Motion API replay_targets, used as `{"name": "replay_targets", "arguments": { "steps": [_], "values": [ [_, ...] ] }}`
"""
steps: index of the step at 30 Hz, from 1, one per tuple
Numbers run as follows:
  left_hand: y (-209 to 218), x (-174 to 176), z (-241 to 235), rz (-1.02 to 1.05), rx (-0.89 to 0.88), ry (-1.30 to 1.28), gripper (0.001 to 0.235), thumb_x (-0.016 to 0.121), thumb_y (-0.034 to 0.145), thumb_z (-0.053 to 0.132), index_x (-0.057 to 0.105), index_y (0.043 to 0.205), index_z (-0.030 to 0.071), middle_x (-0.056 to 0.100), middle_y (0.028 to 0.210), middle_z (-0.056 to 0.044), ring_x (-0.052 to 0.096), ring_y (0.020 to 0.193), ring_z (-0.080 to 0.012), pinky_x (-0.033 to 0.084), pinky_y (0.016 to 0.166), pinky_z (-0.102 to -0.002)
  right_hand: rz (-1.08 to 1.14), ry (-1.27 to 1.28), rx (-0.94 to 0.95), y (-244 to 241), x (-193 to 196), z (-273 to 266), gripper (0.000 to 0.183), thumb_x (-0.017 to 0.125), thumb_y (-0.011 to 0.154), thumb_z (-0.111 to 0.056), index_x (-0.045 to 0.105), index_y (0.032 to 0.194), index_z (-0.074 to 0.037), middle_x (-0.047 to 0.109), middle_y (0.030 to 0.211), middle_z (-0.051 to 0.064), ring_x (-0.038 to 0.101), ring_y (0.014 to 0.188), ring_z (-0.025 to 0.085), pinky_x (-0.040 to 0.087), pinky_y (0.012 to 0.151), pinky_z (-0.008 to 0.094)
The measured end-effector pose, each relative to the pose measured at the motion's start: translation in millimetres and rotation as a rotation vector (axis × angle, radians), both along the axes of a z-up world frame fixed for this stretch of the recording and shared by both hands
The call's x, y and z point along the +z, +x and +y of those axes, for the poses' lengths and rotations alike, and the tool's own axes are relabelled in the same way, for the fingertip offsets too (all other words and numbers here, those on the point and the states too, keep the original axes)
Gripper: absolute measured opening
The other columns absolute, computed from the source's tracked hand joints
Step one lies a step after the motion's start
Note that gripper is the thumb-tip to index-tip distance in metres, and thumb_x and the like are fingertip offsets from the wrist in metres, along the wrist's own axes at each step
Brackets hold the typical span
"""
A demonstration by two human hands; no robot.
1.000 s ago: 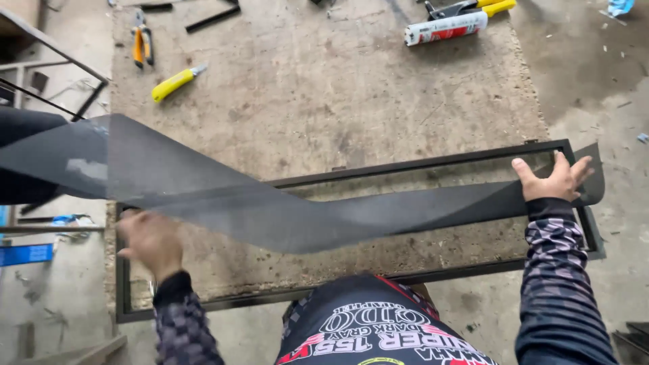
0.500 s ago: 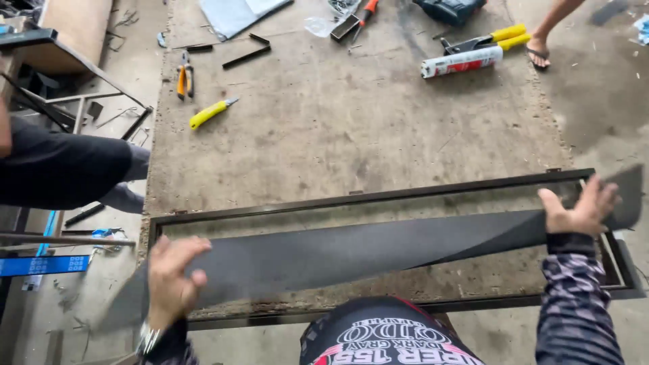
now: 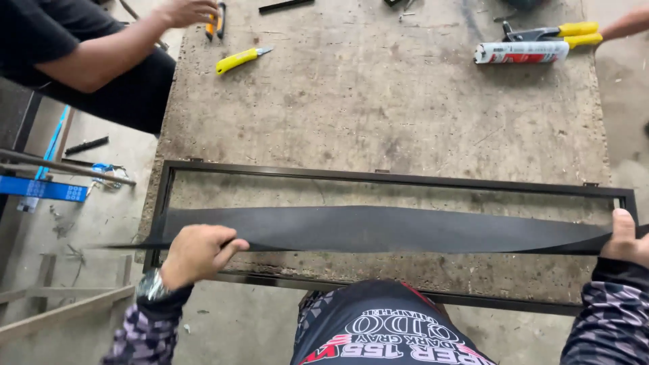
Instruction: Fitting and securing a mesh screen into a metal frame using a drill and rivet gun
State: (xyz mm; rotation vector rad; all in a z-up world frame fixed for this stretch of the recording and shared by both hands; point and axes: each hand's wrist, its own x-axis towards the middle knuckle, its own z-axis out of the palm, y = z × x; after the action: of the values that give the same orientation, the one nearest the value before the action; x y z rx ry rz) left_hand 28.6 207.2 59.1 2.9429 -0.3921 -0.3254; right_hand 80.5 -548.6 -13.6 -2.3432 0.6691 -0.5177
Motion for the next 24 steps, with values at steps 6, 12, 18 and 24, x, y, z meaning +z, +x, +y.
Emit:
{"name": "replay_targets", "arguments": {
  "steps": [6,12,18,24],
  "values": [
    [30,9,-13,0.298,0.066,0.003,0.057,0.059,0.096,0.058,0.056,0.055,0.018,0.051,0.045,0.001,0.049,0.047,-0.0201,0.044,0.054,-0.037,0.074,-0.049,0.030,23,21,15,0.066,0.074,0.109,-0.027,0.045,0.154,0.012,0.051,0.145,0.036,0.050,0.126,0.053,0.036,0.103,0.053],
    [54,40,-21,0.462,0.087,0.007,0.045,0.060,0.094,0.057,0.079,0.078,0.019,0.071,0.059,0.002,0.065,0.057,-0.0179,0.050,0.062,-0.037,-0.174,-0.126,0.040,33,-28,-49,0.039,0.074,0.116,-0.026,0.069,0.131,0.009,0.073,0.121,0.024,0.070,0.104,0.036,0.053,0.084,0.042],
    [58,11,-7,0.297,0.029,-0.016,0.057,0.062,0.093,0.060,0.060,0.055,0.018,0.052,0.044,0.001,0.050,0.047,-0.0191,0.043,0.052,-0.036,-0.315,-0.346,0.112,-3,-35,-48,0.063,0.033,0.144,-0.026,0.067,0.099,0.003,0.079,0.114,0.014,0.069,0.094,0.030,0.053,0.086,0.038],
    [81,12,-12,0.505,0.069,0.045,0.054,0.057,0.094,0.060,0.069,0.067,0.014,0.063,0.056,-0.005,0.061,0.058,-0.0247,0.045,0.064,-0.041,0.019,-0.445,0.400,32,-5,-63,0.062,0.034,0.133,-0.014,0.029,0.074,0.005,0.030,0.069,0.022,0.034,0.064,0.039,0.024,0.070,0.054]
  ]
}}
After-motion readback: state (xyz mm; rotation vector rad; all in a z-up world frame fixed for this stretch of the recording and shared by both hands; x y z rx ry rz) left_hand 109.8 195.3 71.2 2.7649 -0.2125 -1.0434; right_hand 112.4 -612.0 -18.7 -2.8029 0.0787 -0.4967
